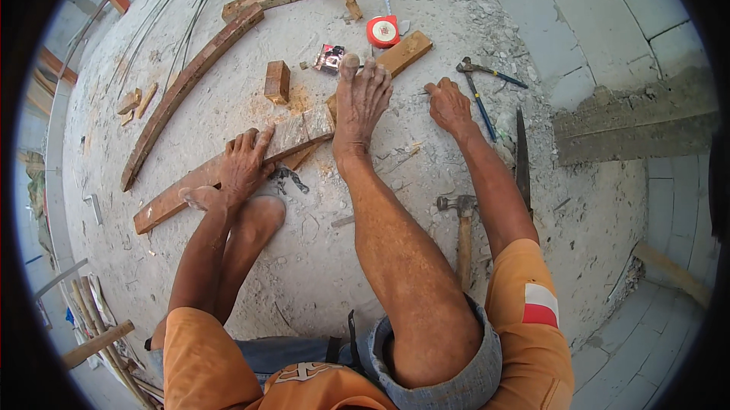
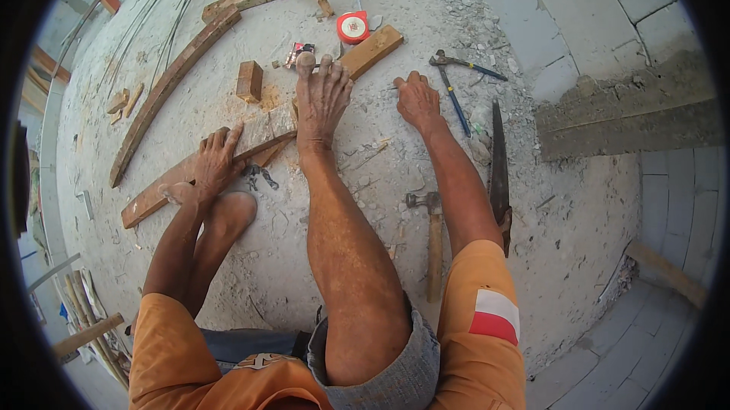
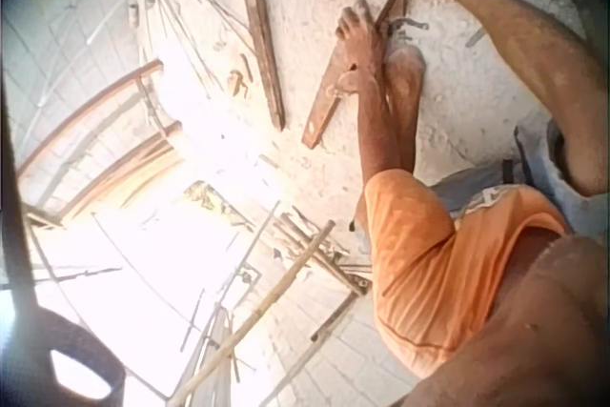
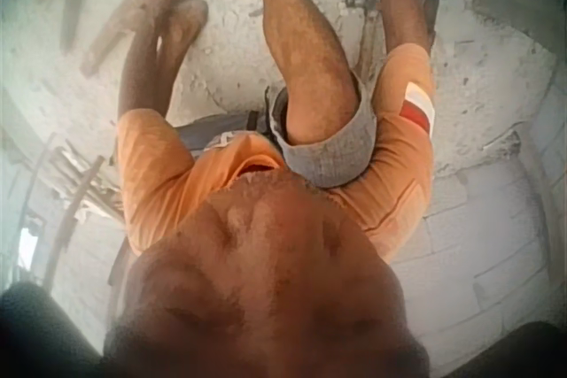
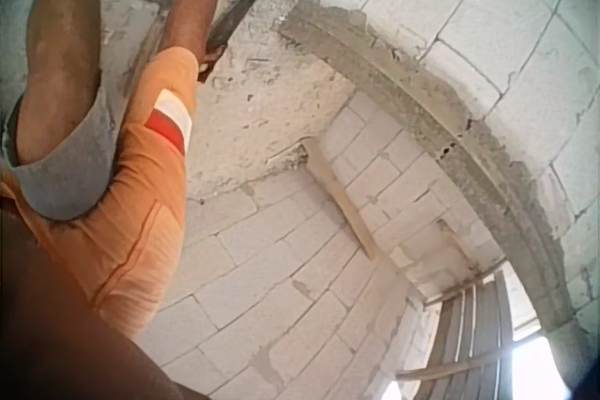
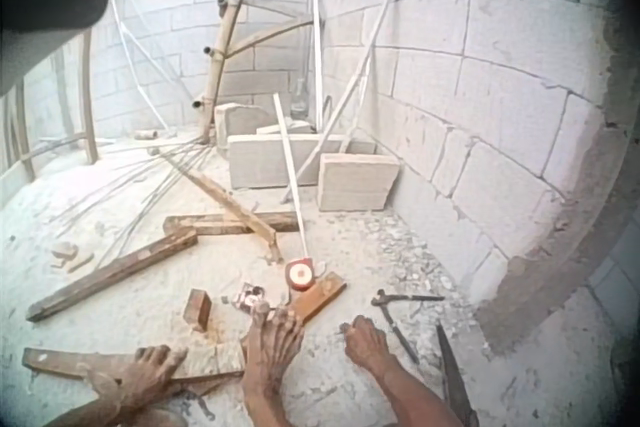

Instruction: The person saws through a piece of wood using a hand saw, then uses a hammer to drive nails into the wood while stabilizing it with their feet.

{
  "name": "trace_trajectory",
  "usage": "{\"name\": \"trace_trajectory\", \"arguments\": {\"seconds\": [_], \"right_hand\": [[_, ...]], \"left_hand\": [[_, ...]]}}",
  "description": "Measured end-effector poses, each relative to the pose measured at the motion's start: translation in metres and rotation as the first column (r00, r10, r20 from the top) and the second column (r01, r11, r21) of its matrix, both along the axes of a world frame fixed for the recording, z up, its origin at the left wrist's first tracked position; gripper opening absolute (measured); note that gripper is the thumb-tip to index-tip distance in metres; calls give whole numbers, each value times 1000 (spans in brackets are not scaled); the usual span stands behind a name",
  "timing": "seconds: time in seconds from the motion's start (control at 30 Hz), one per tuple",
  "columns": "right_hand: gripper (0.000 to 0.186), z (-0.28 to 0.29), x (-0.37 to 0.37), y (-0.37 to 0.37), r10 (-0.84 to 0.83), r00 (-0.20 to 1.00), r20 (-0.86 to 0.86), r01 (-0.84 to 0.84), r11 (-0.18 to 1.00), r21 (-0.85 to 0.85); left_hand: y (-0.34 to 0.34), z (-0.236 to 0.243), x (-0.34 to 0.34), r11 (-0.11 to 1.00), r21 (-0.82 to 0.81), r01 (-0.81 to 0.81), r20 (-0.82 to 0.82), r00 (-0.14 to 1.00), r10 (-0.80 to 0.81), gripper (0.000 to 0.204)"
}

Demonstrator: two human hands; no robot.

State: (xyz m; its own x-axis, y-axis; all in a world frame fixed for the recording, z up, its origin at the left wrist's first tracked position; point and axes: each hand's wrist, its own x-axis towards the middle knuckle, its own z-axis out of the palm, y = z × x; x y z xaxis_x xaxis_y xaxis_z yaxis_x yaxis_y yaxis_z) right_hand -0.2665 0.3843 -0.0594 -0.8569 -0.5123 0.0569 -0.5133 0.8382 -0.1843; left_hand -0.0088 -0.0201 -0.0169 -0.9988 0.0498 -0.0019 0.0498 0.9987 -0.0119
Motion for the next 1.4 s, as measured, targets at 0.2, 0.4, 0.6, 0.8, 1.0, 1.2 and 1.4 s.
{"name": "trace_trajectory", "arguments": {"seconds": [0.2,0.4,0.6,0.8,1.0,1.2,1.4], "right_hand": [[16,-4,4,9,2,998,69,-1,1000,-11],[20,-6,40,50,-139,986,94,162,934,-318],[16,41,166,94,-325,923,206,385,795,-468],[19,47,300,186,-554,827,99,542,737,-404],[27,30,377,226,-664,721,201,693,692,-200],[26,33,437,266,-729,620,289,782,606,-147],[20,29,455,276,-722,611,324,773,633,-47]], "left_hand": [[2,-2,2,1000,-6,-30,7,1000,30,98],[10,-13,-5,1000,17,-13,-41,999,14,100],[-3,-18,-5,999,28,16,-32,999,-15,95],[5,-24,-10,996,85,17,-2,1000,-17,92],[-20,-20,-1,998,61,24,-25,999,-23,90],[5,-2,-12,996,86,29,107,994,-38,95],[-11,6,4,998,58,-4,84,996,-1,95]]}}
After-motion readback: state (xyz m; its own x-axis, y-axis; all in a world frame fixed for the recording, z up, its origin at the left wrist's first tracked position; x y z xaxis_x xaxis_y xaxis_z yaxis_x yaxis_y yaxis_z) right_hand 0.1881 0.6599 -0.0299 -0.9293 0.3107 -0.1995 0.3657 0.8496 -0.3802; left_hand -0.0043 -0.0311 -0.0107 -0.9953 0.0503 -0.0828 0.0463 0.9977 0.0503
